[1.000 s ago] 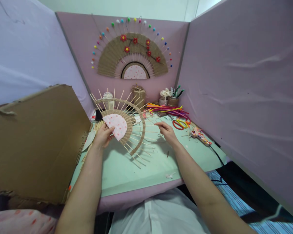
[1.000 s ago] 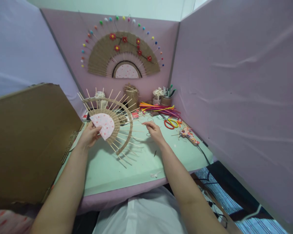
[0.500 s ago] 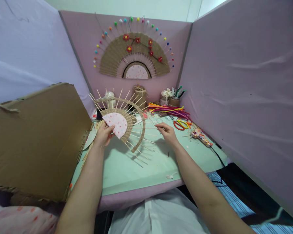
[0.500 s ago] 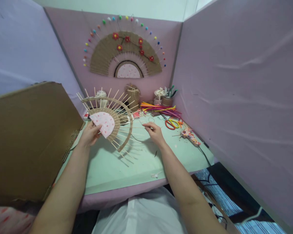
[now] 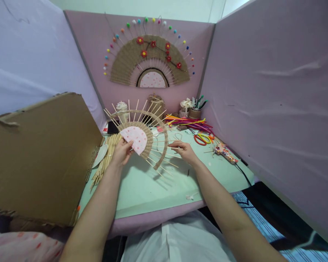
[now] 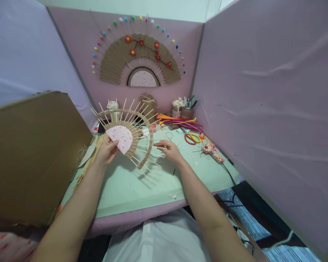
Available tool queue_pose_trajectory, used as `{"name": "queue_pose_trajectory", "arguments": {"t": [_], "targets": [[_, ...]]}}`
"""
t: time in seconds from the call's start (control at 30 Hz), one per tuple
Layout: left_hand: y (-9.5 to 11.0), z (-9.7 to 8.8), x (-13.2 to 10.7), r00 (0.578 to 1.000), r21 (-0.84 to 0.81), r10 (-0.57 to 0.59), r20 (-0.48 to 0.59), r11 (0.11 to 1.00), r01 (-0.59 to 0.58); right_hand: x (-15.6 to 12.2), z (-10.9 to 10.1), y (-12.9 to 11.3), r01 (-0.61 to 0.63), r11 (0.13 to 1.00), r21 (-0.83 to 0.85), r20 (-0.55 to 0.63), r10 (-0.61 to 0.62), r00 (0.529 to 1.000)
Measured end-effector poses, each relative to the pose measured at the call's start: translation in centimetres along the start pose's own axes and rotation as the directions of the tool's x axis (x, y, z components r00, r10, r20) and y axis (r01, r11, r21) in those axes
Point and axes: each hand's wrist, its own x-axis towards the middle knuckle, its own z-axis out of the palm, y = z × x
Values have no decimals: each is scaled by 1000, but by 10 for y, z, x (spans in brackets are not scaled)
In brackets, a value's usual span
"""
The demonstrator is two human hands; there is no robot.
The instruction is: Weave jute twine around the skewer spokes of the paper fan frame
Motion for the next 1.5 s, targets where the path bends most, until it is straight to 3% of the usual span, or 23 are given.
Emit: {"name": "queue_pose_trajectory", "arguments": {"t": [0.7, 0.93, 1.13, 1.37, 1.5], "targets": [[11, -7, 0, 995, 11, 87, -40, 996, -86, 0, -4, 1, -59, 996, 67, -19, 60, 998], [13, -6, 0, 990, 45, 128, -60, 991, -126, 0, -5, 2, -51, 999, 12, -17, 51, 999], [14, -8, 0, 984, 51, 161, -79, 986, -157, 1, -7, 3, 44, 999, -32, -89, -47, 995], [13, -4, 0, 971, 58, 205, -126, 978, -199, 2, -5, -1, 31, 999, -7, -228, -32, 973], [13, -2, -1, 957, 55, 246, -150, 969, -240, 1, -2, 0, -39, 999, 31, -273, 46, 961]]}}
